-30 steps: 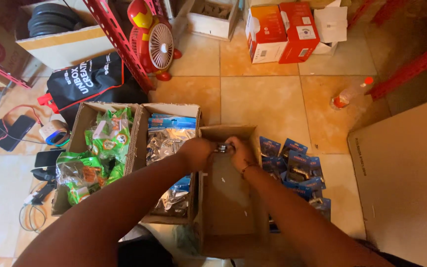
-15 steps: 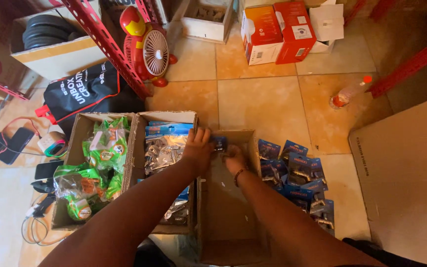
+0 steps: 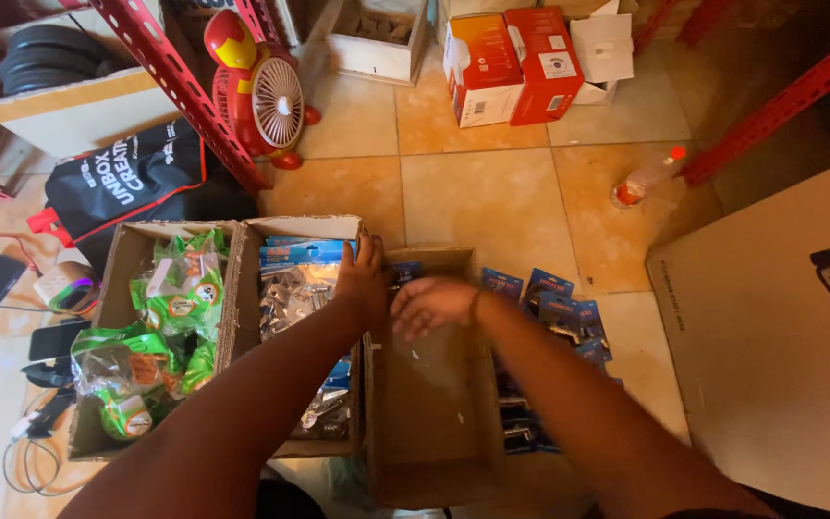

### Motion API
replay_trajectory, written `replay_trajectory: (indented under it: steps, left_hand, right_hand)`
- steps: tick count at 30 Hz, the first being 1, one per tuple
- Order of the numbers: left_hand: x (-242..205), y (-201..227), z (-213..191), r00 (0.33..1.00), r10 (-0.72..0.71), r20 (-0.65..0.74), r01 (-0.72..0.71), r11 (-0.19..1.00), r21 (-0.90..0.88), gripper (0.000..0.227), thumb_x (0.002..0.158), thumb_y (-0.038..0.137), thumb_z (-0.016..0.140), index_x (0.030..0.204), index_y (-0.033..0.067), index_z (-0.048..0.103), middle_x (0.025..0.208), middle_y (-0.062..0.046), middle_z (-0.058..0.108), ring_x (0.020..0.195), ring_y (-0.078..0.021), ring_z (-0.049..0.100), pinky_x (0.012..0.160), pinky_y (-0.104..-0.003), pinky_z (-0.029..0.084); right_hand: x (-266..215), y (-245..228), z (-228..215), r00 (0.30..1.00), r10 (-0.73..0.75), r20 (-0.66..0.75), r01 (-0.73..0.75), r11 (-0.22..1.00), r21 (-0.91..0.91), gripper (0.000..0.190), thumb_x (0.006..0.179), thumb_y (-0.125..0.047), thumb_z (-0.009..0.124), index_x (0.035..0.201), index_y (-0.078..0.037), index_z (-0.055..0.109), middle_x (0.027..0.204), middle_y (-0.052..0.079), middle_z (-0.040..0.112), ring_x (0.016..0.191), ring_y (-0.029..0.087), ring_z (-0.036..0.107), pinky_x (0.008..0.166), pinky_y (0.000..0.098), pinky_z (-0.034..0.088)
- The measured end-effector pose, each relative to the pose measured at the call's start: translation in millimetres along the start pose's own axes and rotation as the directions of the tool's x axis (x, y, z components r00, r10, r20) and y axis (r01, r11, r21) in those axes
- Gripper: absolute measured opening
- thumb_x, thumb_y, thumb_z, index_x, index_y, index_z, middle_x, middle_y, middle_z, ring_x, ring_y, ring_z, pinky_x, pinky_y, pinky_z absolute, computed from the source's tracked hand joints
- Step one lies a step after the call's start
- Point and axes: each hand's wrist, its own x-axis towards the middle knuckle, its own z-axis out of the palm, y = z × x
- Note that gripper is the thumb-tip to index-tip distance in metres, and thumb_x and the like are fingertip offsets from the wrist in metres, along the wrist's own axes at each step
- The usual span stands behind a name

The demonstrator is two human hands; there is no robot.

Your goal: The person sits on the floor and repeatedly wipes the packaging of small brass pipes with a cloth. They pick up each pipe from a pile, wipe the front and back of the packaging, and place it into a cardboard box.

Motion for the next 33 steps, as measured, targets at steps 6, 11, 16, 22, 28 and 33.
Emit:
replay_trajectory:
  steps: [6, 11, 16, 22, 28, 33]
  left_hand:
    - [-1, -1, -2, 0.999, 0.022, -0.047, -0.02, 0.999, 0.033, 0.051, 0.098, 0.056, 0.041, 0.144, 0.0381, 0.055, 0.165, -0.017, 0.026, 0.153, -0.0468, 0.012, 0.115, -0.066, 0.018]
    - [-15, -8, -20, 1.0, 0.018, 0.025, -0.017, 0.999, -0.028, 0.053, 0.099, 0.051, 0.041, 0.149, 0.0367, 0.05, 0.17, -0.016, 0.016, 0.156, -0.0434, 0.006, 0.119, -0.063, 0.018]
    - [-18, -13, -11, 0.999, 0.035, -0.013, -0.034, 0.999, 0.028, 0.055, 0.099, 0.052, 0.045, 0.151, 0.0358, 0.047, 0.169, -0.017, 0.019, 0.156, -0.042, 0.009, 0.118, -0.064, 0.019]
    - [-19, -10, -6, 0.999, 0.046, 0.004, -0.046, 0.997, 0.057, 0.055, 0.1, 0.05, 0.041, 0.153, 0.0347, 0.045, 0.169, -0.017, 0.018, 0.156, -0.042, 0.005, 0.118, -0.064, 0.018]
    - [-22, -10, -6, 0.998, 0.055, 0.002, -0.055, 0.994, 0.09, 0.058, 0.098, 0.049, 0.042, 0.154, 0.0329, 0.044, 0.169, -0.02, 0.015, 0.154, -0.0442, 0.007, 0.116, -0.067, 0.018]
    - [-29, -9, -10, 0.998, 0.056, 0.009, -0.057, 0.992, 0.114, 0.06, 0.098, 0.051, 0.043, 0.155, 0.0318, 0.042, 0.17, -0.021, 0.01, 0.154, -0.0437, 0.007, 0.116, -0.067, 0.018]
  right_hand:
    - [-45, -9, -113, 0.946, -0.316, -0.074, 0.323, 0.941, 0.101, 0.027, 0.079, -0.018, 0.069, 0.105, -0.009, 0.072, 0.094, 0.011, 0.071, 0.059, 0.019, 0.07, 0.046, 0.0265, 0.056]
    - [27, 82, -167, 0.789, -0.36, -0.497, -0.229, 0.579, -0.782, 0.051, 0.102, -0.052, 0.037, 0.133, -0.018, 0.06, 0.13, 0.018, 0.07, 0.122, 0.037, 0.067, 0.102, 0.0519, 0.053]
    - [5, 152, -113, 0.732, -0.323, -0.6, -0.376, 0.543, -0.751, 0.054, 0.092, -0.042, 0.049, 0.142, -0.021, 0.047, 0.143, 0.019, 0.055, 0.129, 0.043, 0.055, 0.102, 0.0621, 0.044]
    - [18, 153, -132, 0.63, -0.385, -0.675, -0.306, 0.676, -0.671, 0.039, 0.097, -0.029, 0.052, 0.135, -0.031, 0.056, 0.13, 0.009, 0.067, 0.126, 0.03, 0.064, 0.107, 0.0487, 0.048]
    - [-11, 108, -148, 0.54, -0.423, -0.728, -0.081, 0.834, -0.545, 0.023, 0.093, -0.019, 0.064, 0.111, -0.016, 0.077, 0.107, 0.014, 0.076, 0.109, 0.034, 0.07, 0.098, 0.0438, 0.054]
    - [-85, 21, -116, 0.017, -0.855, -0.519, 0.14, 0.516, -0.845, 0.003, 0.094, -0.004, 0.061, 0.094, -0.004, 0.064, 0.089, 0.023, 0.065, 0.098, 0.047, 0.065, 0.091, 0.0547, 0.051]
